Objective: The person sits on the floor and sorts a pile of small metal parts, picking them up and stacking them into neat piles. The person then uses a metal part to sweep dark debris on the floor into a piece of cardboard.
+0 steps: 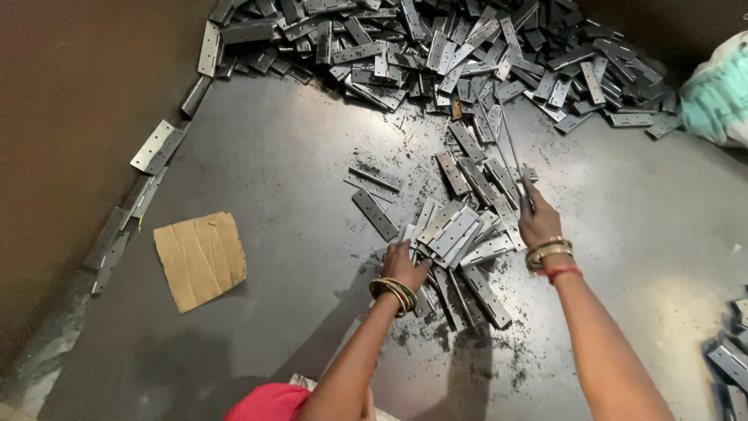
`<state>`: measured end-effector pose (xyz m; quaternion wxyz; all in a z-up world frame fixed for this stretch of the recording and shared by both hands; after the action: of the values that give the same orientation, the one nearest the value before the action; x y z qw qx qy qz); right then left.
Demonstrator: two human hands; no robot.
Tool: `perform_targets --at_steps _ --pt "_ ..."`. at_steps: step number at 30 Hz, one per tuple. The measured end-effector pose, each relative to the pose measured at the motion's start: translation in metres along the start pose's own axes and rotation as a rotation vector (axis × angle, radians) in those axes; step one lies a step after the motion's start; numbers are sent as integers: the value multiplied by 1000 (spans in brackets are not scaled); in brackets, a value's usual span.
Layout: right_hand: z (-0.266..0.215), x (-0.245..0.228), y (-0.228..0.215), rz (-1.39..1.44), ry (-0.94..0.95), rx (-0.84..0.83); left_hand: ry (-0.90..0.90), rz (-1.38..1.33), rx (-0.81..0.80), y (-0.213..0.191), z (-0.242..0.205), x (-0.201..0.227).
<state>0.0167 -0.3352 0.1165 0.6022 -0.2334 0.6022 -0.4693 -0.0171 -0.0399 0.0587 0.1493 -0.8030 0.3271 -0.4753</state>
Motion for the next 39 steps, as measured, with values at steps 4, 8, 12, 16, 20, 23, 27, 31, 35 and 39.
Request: perform_targets --at_steps 4,8,12,16,20,23,27,31,35,39 --pt "94 -8 36 -69 108 -50 18 6 23 2 1 5" --pt "154 -23 47 -58 246 -106 2 21 1 -2 -3 14" --pt "164 -30 43 -77 191 -118 -19 87 -38 -5 -9 19" --pt "120 -23 38 1 316 -261 -2 82 -20 -4 -8 21" --pt "26 2 27 -47 241 -270 10 59 -10 2 -5 15" --pt "-48 20 14 64 200 -279 26 76 3 3 -5 9" --pt "-123 39 -5 -12 366 -315 47 56 5 1 -2 5" --pt "-177 47 -32 2 159 -212 63 85 25 -1 -2 3" --pt "-169 60 -59 -14 -40 -148 40 126 -11 -2 -2 9" --pt "-95 70 -40 -64 327 -95 24 128 -37 -1 -5 9"
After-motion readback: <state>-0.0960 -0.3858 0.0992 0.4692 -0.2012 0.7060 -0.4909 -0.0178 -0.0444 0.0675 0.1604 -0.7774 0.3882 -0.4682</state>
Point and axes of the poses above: each hand's wrist, its own z-axis towards the middle knuckle, its own y-axis out of the palm, x = y × z, the point moved 2 cm from there along z, towards the middle knuckle, and after that the axes turned 6 degrees about -y, right-handed, at the moved point
